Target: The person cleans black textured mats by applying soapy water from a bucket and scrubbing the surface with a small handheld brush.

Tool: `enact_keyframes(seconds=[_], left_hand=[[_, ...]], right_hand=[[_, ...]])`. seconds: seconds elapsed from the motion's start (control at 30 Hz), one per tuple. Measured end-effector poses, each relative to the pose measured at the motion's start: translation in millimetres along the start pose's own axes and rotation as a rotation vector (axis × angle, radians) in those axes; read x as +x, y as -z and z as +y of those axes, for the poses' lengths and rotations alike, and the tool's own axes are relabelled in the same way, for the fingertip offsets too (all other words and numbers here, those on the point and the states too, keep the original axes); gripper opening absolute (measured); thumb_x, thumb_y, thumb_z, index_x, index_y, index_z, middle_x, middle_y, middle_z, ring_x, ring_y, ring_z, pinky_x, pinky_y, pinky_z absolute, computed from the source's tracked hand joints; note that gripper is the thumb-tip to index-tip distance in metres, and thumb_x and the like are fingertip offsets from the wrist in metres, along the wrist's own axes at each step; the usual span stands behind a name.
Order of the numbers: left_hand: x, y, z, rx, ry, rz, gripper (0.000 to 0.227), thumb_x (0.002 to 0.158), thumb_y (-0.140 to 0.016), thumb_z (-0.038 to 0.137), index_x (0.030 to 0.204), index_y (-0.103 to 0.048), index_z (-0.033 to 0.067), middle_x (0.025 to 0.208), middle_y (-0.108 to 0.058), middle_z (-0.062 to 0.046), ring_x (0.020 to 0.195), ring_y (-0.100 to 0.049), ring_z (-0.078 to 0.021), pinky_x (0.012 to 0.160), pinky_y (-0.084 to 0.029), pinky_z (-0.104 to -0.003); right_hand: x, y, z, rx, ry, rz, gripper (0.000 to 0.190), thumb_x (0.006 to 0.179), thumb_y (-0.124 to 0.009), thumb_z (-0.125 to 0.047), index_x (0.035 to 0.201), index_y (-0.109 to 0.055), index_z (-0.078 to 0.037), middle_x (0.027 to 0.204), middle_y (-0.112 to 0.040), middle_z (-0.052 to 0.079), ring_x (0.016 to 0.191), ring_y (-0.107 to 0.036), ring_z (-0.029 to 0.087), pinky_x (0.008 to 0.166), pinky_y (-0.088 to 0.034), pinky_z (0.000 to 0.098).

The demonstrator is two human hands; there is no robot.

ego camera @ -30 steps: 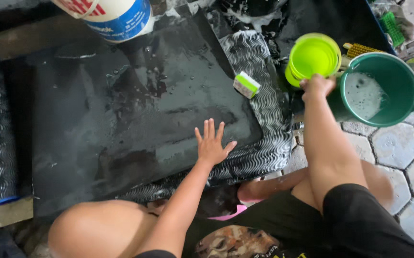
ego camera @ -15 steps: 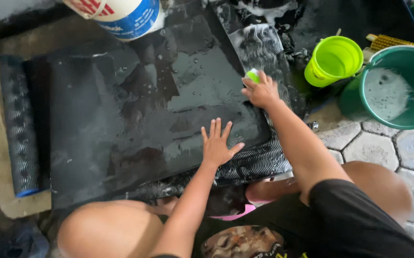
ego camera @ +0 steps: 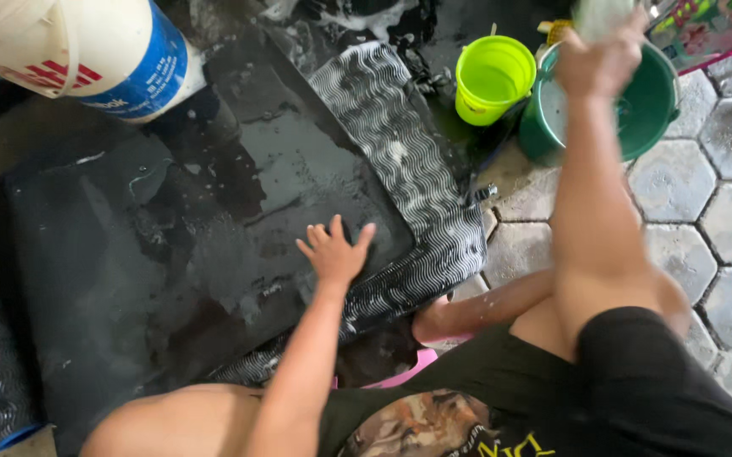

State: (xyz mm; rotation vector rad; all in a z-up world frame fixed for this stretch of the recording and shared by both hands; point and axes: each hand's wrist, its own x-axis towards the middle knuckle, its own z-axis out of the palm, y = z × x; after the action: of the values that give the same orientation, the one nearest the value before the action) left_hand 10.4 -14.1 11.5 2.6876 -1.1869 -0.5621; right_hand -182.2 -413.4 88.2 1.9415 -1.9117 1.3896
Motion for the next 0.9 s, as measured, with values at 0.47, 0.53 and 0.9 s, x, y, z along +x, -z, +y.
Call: enact_keyframes(seconds=[0.47,0.53,0.9], left_hand=[[-37.3,-0.3,-19.4,0.001,0.034,-0.231,0.101,0.068,-0.052,0.081,0.15,-0.012,0.0366,0.158,0.003,-0.01,0.145,0.006,-0.0312,0.106,0.003,-0.069],[-39.3,-7.1,-29.5,0.002,0.028,-0.187,0.101,0.068,-0.055,0.08,0.15,-0.013,0.0369,0.158,0.0,-0.011,0.145,0.003,-0.0317,0.106,0.003,-0.069],[-69.6,22.2,-81.9,-0.019,0.03,-0.211,0.093,0.064,-0.055,0.08,0.144,-0.036,0.0352,0.16,-0.009,-0.005,0.147,-0.006,-0.0242,0.109,0.0,-0.07]], right_hand=[[43.7,0.3,41.2,0.501,-0.471,-0.819,0.048,0.069,-0.071,-0.02,0.114,-0.054,-0.027,0.103,-0.06,0.001,0.083,-0.063,0.02,0.061,-0.055,0.0385],[34.1,-1.2,12.5,0.499,-0.329,-0.917,0.045,0.072,-0.076,-0.018,0.107,-0.048,-0.026,0.1,-0.053,-0.001,0.082,-0.056,0.017,0.062,-0.051,0.0355],[-277.4,55.4,-166.4,0.757,0.996,-1.814,0.064,0.063,-0.081,-0.019,0.118,-0.06,0.008,0.107,-0.063,0.031,0.1,-0.059,0.05,0.09,-0.047,0.0548]])
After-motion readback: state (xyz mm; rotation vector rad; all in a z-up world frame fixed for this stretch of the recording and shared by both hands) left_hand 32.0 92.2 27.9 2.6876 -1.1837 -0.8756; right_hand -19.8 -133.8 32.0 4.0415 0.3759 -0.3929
